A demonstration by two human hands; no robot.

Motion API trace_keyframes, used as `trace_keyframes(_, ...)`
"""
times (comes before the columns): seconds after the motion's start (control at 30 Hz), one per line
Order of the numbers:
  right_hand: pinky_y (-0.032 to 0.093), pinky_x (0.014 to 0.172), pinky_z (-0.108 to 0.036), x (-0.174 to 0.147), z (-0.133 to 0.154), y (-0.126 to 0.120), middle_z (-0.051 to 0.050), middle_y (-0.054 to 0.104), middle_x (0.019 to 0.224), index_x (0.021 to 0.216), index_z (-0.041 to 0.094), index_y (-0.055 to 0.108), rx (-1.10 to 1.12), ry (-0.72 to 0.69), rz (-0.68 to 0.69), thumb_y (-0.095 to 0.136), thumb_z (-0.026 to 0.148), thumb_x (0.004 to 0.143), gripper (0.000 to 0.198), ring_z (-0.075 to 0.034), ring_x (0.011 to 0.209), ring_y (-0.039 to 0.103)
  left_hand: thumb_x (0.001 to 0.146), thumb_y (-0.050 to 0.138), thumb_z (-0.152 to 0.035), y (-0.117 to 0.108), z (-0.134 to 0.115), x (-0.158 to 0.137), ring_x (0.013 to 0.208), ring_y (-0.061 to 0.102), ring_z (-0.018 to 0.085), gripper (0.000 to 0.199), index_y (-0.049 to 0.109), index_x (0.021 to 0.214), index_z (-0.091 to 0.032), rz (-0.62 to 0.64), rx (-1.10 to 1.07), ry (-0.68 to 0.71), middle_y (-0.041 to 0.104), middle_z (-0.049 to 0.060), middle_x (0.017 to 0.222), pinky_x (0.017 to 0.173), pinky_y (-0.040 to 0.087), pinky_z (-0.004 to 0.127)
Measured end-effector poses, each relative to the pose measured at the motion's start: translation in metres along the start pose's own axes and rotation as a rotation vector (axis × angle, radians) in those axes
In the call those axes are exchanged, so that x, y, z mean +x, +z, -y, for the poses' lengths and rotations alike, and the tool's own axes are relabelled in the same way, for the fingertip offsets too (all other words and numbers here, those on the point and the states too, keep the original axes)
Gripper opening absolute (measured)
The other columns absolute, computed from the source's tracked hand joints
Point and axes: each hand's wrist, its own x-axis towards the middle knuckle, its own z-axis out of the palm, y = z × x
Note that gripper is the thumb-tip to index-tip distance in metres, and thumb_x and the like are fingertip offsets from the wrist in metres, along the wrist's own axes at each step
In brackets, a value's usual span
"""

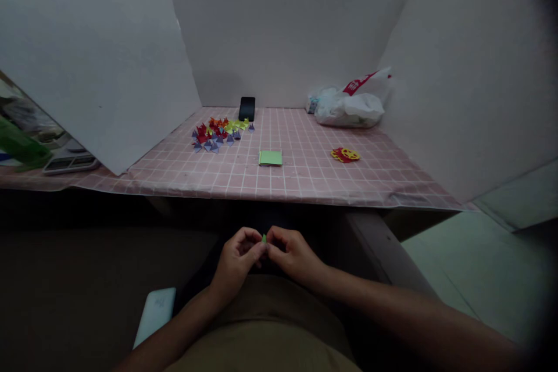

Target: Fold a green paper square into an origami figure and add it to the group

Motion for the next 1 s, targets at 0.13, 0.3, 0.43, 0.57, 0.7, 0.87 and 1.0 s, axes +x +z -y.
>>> trace_keyframes(0.13, 0.033, 0.055, -0.022, 0.0008, -0.0020, -0.0013, 0.003, 0.051, 0.062, 0.067, 0.016, 0.054, -0.025, -0.038, 0.004, 0.053, 0.016, 0.079, 0.012, -0.010, 0.059, 0.044, 0.078, 0.066, -0.030, -0.0007, 0.0014, -0.0021, 0.058, 0.059, 0.012, 0.016, 0.059, 0.082, -0.017, -0.085, 0.089, 0.040, 0.063, 0.000, 0.070, 0.053, 0.048, 0.022)
trace_keyframes(0.3, 0.033, 0.055, -0.022, 0.0010, -0.0022, -0.0021, 0.003, 0.051, 0.062, 0.067, 0.016, 0.054, -0.041, -0.062, 0.022, 0.053, 0.016, 0.079, 0.011, -0.010, 0.058, 0.044, 0.078, 0.065, -0.029, -0.0004, 0.0029, -0.0040, 0.063, 0.061, 0.014, 0.016, 0.061, 0.087, -0.017, -0.099, 0.100, 0.071, 0.065, 0.001, 0.073, 0.056, 0.051, 0.024)
trace_keyframes(0.43, 0.034, 0.056, -0.022, 0.0014, -0.0012, -0.0040, 0.002, 0.053, 0.064, 0.069, 0.016, 0.055, -0.035, -0.075, 0.018, 0.053, 0.015, 0.078, 0.009, -0.010, 0.060, 0.045, 0.077, 0.066, -0.027, 0.0001, 0.0015, -0.0031, 0.061, 0.061, 0.013, 0.015, 0.063, 0.086, -0.016, -0.090, 0.092, 0.090, 0.064, 0.001, 0.073, 0.058, 0.052, 0.024)
trace_keyframes(0.57, 0.034, 0.056, -0.022, 0.0020, -0.0022, -0.0047, 0.003, 0.053, 0.064, 0.070, 0.016, 0.055, -0.030, -0.087, 0.027, 0.052, 0.014, 0.079, 0.010, -0.010, 0.060, 0.045, 0.079, 0.065, -0.025, -0.0008, 0.0037, -0.0021, 0.062, 0.060, 0.012, 0.015, 0.063, 0.090, -0.017, -0.088, 0.100, 0.134, 0.062, 0.000, 0.075, 0.059, 0.051, 0.024)
trace_keyframes(0.7, 0.036, 0.058, -0.022, 0.0023, -0.0028, -0.0048, 0.002, 0.053, 0.065, 0.070, 0.016, 0.055, -0.034, -0.100, 0.024, 0.053, 0.013, 0.078, 0.009, -0.010, 0.061, 0.047, 0.080, 0.065, -0.024, -0.0023, 0.0054, -0.0028, 0.061, 0.058, 0.011, 0.014, 0.062, 0.092, -0.018, -0.066, 0.115, 0.155, 0.061, 0.000, 0.075, 0.058, 0.049, 0.023)
trace_keyframes(0.87, 0.036, 0.057, -0.022, 0.0019, 0.0003, -0.0051, 0.003, 0.053, 0.064, 0.070, 0.017, 0.055, -0.008, -0.069, 0.023, 0.054, 0.013, 0.078, 0.009, -0.011, 0.061, 0.047, 0.080, 0.064, -0.024, -0.0030, 0.0036, -0.0040, 0.063, 0.058, 0.012, 0.008, 0.062, 0.085, -0.017, -0.045, 0.121, 0.126, 0.061, 0.000, 0.074, 0.060, 0.048, 0.023)
trace_keyframes(1.0, 0.036, 0.057, -0.022, 0.0015, 0.0023, -0.0057, 0.003, 0.053, 0.063, 0.069, 0.017, 0.054, 0.023, -0.040, 0.039, 0.053, 0.013, 0.077, 0.009, -0.010, 0.060, 0.047, 0.078, 0.066, -0.026, -0.0023, 0.0022, -0.0043, 0.062, 0.059, 0.012, 0.011, 0.061, 0.082, -0.017, -0.052, 0.089, 0.094, 0.061, 0.000, 0.074, 0.059, 0.050, 0.024)
